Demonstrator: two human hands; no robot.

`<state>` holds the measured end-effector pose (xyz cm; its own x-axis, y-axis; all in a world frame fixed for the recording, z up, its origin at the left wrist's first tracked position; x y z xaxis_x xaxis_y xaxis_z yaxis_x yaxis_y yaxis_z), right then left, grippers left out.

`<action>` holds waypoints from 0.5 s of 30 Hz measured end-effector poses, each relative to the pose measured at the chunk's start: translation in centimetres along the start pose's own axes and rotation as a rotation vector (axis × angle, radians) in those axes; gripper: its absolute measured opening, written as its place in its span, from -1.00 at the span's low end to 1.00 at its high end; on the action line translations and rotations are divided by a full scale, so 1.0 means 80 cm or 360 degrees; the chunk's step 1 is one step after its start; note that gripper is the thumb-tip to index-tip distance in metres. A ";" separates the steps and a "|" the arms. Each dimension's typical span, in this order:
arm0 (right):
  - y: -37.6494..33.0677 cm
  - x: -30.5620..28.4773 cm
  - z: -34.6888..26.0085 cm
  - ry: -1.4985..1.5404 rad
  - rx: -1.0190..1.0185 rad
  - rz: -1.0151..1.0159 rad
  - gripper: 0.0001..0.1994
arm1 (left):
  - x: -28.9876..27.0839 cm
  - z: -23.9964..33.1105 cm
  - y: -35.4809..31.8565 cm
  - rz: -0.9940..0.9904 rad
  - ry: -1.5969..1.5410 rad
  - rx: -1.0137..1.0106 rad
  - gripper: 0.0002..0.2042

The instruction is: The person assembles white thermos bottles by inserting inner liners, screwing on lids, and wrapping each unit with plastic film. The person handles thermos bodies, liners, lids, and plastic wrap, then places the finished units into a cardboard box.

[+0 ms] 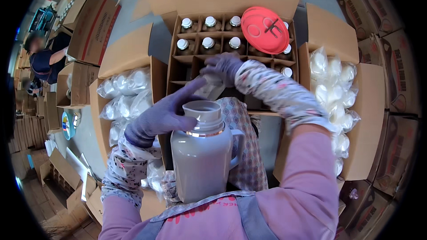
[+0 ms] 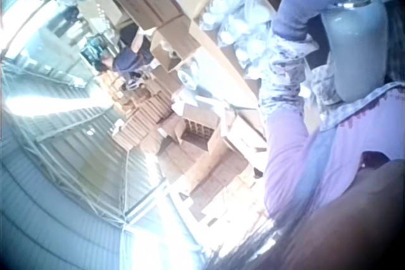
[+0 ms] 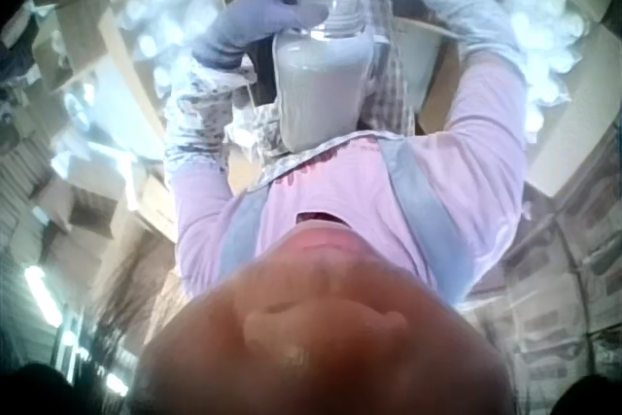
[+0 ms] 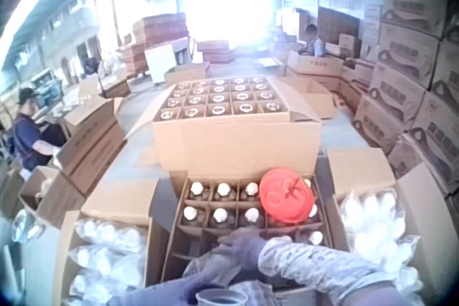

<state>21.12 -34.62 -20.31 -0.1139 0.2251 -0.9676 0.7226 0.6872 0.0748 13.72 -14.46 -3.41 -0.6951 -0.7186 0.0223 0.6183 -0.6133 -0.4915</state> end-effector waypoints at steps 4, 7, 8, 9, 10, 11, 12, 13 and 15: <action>-0.008 0.102 0.006 -0.0122 0.0091 0.0068 -0.18 | 0.007 0.021 0.011 0.0031 0.0447 0.0041 -0.22; -0.046 0.035 -0.002 0.0366 0.0358 0.0842 -0.41 | -0.043 -0.007 -0.039 0.0422 -0.0059 0.0126 -0.24; -0.107 0.052 0.048 0.0282 0.0977 0.0836 -0.52 | -0.063 -0.010 -0.065 0.0719 -0.0266 0.0361 -0.23; -0.128 0.053 0.061 -0.0009 0.1293 0.0634 -0.53 | -0.065 -0.023 -0.088 0.0940 -0.0459 0.0474 -0.26; -0.142 0.063 0.071 -0.0132 0.1465 0.0300 -0.49 | -0.067 -0.039 -0.110 0.1146 -0.0648 0.0583 -0.29; -0.145 0.072 0.079 -0.0166 0.1469 -0.0051 -0.44 | -0.075 -0.064 -0.129 0.1154 -0.0490 0.0591 -0.27; -0.146 0.078 0.082 -0.0171 0.1493 -0.0081 -0.40 | -0.084 -0.092 -0.149 0.1165 -0.0334 0.0597 -0.26; -0.146 0.087 0.086 -0.0169 0.1516 -0.0100 -0.36 | -0.086 -0.118 -0.174 0.1199 -0.0431 0.0403 -0.23; -0.138 0.106 0.103 -0.0069 0.1610 -0.0228 -0.24 | -0.077 -0.132 -0.211 0.0933 -0.0528 0.0291 -0.17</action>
<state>17.81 -45.98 -31.35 -0.2341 0.1477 -0.9609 0.9434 -0.2043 -0.2612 3.65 3.76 -4.45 -0.0974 -0.9923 0.0771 0.9293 -0.1184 -0.3499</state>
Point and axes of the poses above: each hand's wrist, its own y-axis towards the middle knuckle, its own x-axis out of the palm, z = x × y, the point moved 2 cm from there along y, towards the middle knuckle, and after that the axes turned 13 degrees about z, right-handed, at the moved point
